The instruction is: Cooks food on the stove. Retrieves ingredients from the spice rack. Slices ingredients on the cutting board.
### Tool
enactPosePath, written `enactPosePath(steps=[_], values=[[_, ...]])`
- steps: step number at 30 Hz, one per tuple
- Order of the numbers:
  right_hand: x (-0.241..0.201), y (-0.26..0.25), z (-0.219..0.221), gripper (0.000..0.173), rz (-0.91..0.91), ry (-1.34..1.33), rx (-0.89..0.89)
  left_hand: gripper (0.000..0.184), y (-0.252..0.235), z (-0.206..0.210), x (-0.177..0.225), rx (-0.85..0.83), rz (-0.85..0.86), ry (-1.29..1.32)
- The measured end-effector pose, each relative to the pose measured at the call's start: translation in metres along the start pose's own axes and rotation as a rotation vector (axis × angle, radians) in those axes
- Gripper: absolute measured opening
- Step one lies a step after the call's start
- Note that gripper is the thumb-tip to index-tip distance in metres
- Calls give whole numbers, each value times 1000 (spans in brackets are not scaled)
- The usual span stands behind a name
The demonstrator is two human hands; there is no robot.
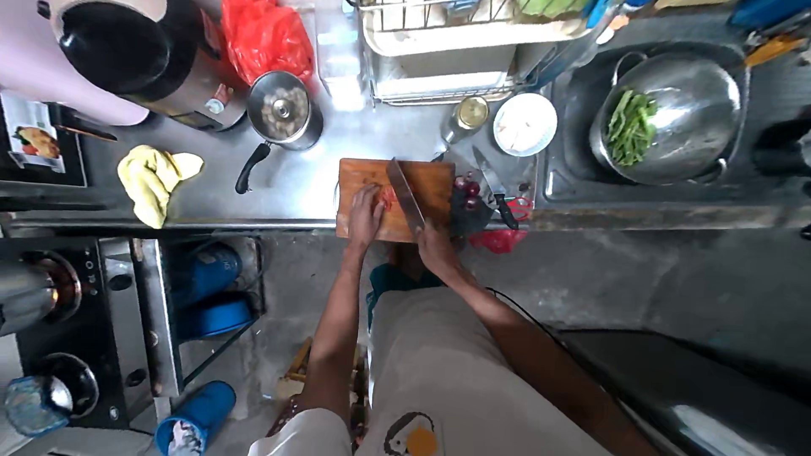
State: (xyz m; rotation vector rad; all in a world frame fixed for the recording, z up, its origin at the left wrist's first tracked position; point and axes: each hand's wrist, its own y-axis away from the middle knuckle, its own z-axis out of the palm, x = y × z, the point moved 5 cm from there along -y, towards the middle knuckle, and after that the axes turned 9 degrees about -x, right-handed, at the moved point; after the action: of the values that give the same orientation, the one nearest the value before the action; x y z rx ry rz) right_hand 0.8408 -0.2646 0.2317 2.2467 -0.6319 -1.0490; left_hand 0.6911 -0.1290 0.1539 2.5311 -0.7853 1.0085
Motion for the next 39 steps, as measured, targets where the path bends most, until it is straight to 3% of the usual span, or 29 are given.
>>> enactPosePath(steps=[5, 28, 31, 39], values=[[-1, -10, -5, 34, 40, -3, 14, 31, -26, 16, 4, -169, 139, 41], [-34, -20, -4, 30, 120, 128, -48, 25, -25, 21, 3, -123, 82, 127], [-33, -31, 4, 38, 125, 122, -36, 26, -25, 22, -2, -129, 85, 129], [-18, -50, 24, 37, -7, 44, 38, 29, -26, 20, 0, -139, 25, 67]])
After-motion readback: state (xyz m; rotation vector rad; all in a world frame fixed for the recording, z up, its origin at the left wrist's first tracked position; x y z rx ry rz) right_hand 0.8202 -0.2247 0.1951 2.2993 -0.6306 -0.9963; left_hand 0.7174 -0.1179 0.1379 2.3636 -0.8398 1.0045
